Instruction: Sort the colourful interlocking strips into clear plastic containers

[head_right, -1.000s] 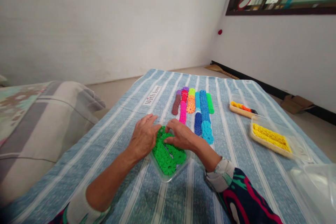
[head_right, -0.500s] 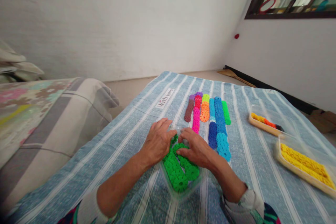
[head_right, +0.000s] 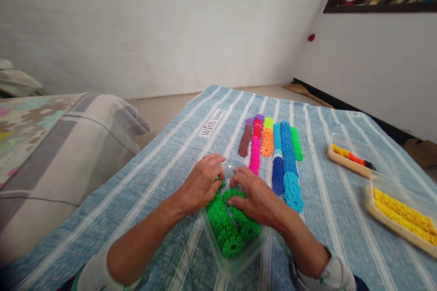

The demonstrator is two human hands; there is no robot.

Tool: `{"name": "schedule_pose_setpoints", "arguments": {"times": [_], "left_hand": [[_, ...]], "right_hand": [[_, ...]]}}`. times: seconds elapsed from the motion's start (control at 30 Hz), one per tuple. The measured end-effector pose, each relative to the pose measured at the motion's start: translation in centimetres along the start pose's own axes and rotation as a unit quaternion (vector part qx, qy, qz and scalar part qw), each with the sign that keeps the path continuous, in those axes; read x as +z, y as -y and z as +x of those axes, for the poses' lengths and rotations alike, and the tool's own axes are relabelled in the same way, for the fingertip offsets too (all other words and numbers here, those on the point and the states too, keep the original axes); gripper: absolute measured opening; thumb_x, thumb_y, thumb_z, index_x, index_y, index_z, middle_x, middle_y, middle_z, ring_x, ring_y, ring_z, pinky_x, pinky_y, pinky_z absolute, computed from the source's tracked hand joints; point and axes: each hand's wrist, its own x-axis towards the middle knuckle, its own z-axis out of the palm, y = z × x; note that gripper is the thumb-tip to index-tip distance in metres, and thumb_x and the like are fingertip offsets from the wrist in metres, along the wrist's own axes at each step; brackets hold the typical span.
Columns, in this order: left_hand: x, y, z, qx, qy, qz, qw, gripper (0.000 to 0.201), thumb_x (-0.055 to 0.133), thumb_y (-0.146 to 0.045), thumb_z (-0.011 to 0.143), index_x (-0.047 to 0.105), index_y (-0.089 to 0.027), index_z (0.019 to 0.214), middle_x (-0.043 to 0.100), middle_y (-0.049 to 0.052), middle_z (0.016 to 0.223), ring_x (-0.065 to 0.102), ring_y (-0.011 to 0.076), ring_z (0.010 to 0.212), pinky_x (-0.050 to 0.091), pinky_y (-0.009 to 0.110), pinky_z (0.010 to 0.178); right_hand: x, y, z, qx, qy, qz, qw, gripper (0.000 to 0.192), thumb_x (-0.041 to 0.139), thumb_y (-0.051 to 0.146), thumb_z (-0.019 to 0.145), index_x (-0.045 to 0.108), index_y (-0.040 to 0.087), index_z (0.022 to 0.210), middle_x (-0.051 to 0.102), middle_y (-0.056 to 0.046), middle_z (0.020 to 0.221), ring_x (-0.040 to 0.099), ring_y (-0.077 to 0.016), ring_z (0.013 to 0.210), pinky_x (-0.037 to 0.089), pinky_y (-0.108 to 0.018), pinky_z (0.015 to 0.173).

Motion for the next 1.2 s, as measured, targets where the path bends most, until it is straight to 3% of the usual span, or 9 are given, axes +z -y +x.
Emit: {"name": "schedule_pose_setpoints", "arguments": {"times": [0.17, 0.33, 0.5, 0.63, 0.77, 0.93, 1.2], "left_hand": [[-0.1, 0.3, 0.3, -0.063, -0.012, -0.089, 0.994, 0.012, 0.063, -0.009, 0.071, 0.068, -0.019, 0.067, 0.066, 0.010, 0.127, 0.053, 0.0266, 0.128, 0.040, 0.046, 0.111], [0.0, -0.1, 0.6, -0.087, -0.002, -0.066, 0.994, 0.011, 0.063, -0.011, 0.072, 0.070, -0.019, 0.068, 0.064, 0.010, 0.130, 0.047, 0.0297, 0.134, 0.036, 0.048, 0.114], [0.1, -0.2, 0.5, -0.048, 0.015, -0.017, 0.999, 0.012, 0.060, -0.012, 0.075, 0.070, -0.018, 0.071, 0.060, 0.011, 0.135, 0.040, 0.0358, 0.138, 0.035, 0.055, 0.111], [-0.2, 0.0, 0.3, 0.019, -0.039, -0.009, 0.999, 0.012, 0.060, -0.011, 0.075, 0.069, -0.018, 0.074, 0.059, 0.009, 0.134, 0.041, 0.0325, 0.135, 0.038, 0.052, 0.109], [-0.5, -0.1, 0.0, 0.085, -0.094, 0.027, 0.992, 0.016, 0.053, -0.014, 0.084, 0.067, -0.018, 0.077, 0.067, 0.009, 0.111, 0.053, 0.0277, 0.113, 0.046, 0.045, 0.094], [-0.8, -0.2, -0.2, 0.140, -0.100, 0.034, 0.984, 0.022, 0.046, -0.017, 0.092, 0.061, -0.018, 0.076, 0.064, 0.006, 0.081, 0.055, 0.0196, 0.086, 0.046, 0.035, 0.079], [-2.0, 0.1, -0.2, 0.150, -0.145, 0.006, 0.978, 0.014, 0.051, -0.017, 0.091, 0.060, -0.018, 0.081, 0.064, 0.003, 0.076, 0.056, 0.0174, 0.080, 0.046, 0.030, 0.073]], "right_hand": [[0.0, -0.1, 0.0, 0.002, -0.002, -0.003, 1.000, 0.019, 0.068, 0.016, 0.077, 0.057, 0.021, 0.092, 0.056, -0.008, 0.122, 0.059, -0.0230, 0.106, 0.047, -0.039, 0.090], [0.1, -0.3, 0.0, -0.002, -0.007, -0.018, 1.000, 0.019, 0.069, 0.017, 0.077, 0.058, 0.021, 0.093, 0.058, -0.008, 0.118, 0.058, -0.0249, 0.109, 0.047, -0.040, 0.091], [0.1, -0.3, -0.1, 0.000, -0.010, -0.007, 1.000, 0.021, 0.068, 0.016, 0.077, 0.058, 0.021, 0.094, 0.057, -0.008, 0.119, 0.058, -0.0236, 0.109, 0.047, -0.040, 0.092], [0.0, -0.2, 0.0, -0.003, -0.009, -0.001, 1.000, 0.019, 0.068, 0.016, 0.078, 0.057, 0.021, 0.093, 0.057, -0.006, 0.116, 0.058, -0.0222, 0.106, 0.047, -0.039, 0.090], [-0.2, -0.1, 0.2, -0.013, 0.001, -0.003, 1.000, 0.018, 0.069, 0.016, 0.078, 0.056, 0.021, 0.089, 0.057, -0.005, 0.109, 0.057, -0.0203, 0.098, 0.047, -0.038, 0.087], [-0.3, -0.1, 0.3, -0.014, -0.001, -0.006, 1.000, 0.019, 0.070, 0.016, 0.078, 0.056, 0.021, 0.089, 0.057, -0.004, 0.106, 0.056, -0.0192, 0.095, 0.046, -0.037, 0.085], [-0.4, -0.1, 0.4, -0.028, 0.003, -0.017, 0.999, 0.021, 0.072, 0.017, 0.077, 0.057, 0.020, 0.091, 0.056, -0.004, 0.105, 0.056, -0.0196, 0.096, 0.045, -0.036, 0.085]]}}
